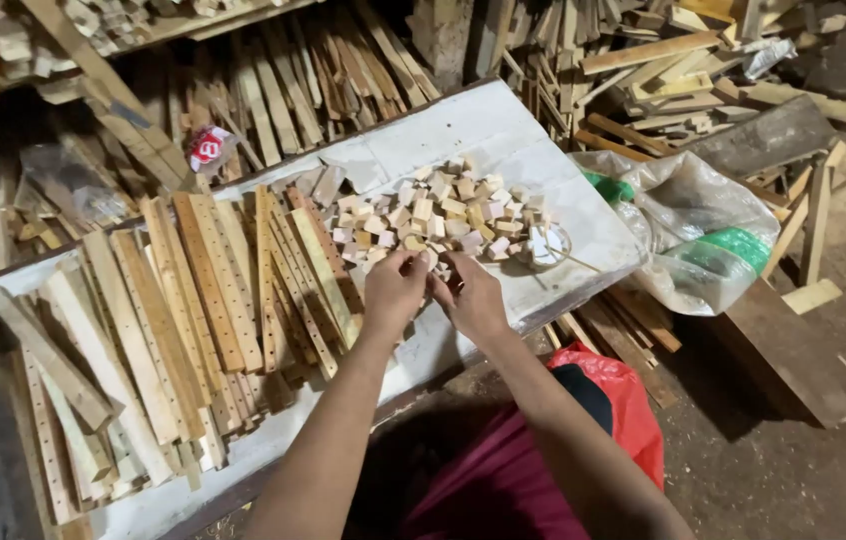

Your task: The person sits at a workbench and assembles wooden clothespin parts by hand. They pick up small wooden blocks from a pile, insert them into the slots of long slotted wooden strips, press the pieces to seat them, and place the assembled strips with the finished stack on the bench.

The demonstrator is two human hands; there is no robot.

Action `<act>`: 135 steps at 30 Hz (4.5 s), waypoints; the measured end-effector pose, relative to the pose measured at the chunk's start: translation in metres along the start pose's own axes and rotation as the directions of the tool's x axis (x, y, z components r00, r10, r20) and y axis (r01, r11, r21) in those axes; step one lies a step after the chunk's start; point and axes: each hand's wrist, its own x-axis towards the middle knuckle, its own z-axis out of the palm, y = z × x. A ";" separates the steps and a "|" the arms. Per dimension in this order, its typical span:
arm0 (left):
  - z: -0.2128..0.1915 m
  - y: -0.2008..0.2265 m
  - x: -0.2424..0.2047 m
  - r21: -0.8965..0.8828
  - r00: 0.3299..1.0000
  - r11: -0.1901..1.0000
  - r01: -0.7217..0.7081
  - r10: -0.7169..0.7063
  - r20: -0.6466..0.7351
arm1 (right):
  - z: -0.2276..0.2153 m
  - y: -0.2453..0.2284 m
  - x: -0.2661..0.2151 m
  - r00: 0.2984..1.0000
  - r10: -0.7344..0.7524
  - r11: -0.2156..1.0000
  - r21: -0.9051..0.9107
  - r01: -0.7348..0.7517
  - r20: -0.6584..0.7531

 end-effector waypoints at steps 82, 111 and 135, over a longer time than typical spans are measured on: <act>0.029 -0.050 -0.006 -0.864 0.832 0.154 0.479 0.234 0.503 | -0.165 -0.063 -0.025 0.853 0.305 0.809 0.358 -0.467 0.423; 0.011 -0.040 -0.028 -0.891 0.849 0.191 0.411 0.277 0.451 | -0.163 -0.053 -0.027 0.870 0.276 0.797 0.408 -0.445 0.409; 0.061 -0.074 -0.044 0.104 0.992 0.989 -0.104 0.096 0.084 | -0.137 -0.026 -0.044 0.826 0.470 0.767 0.318 -0.557 0.312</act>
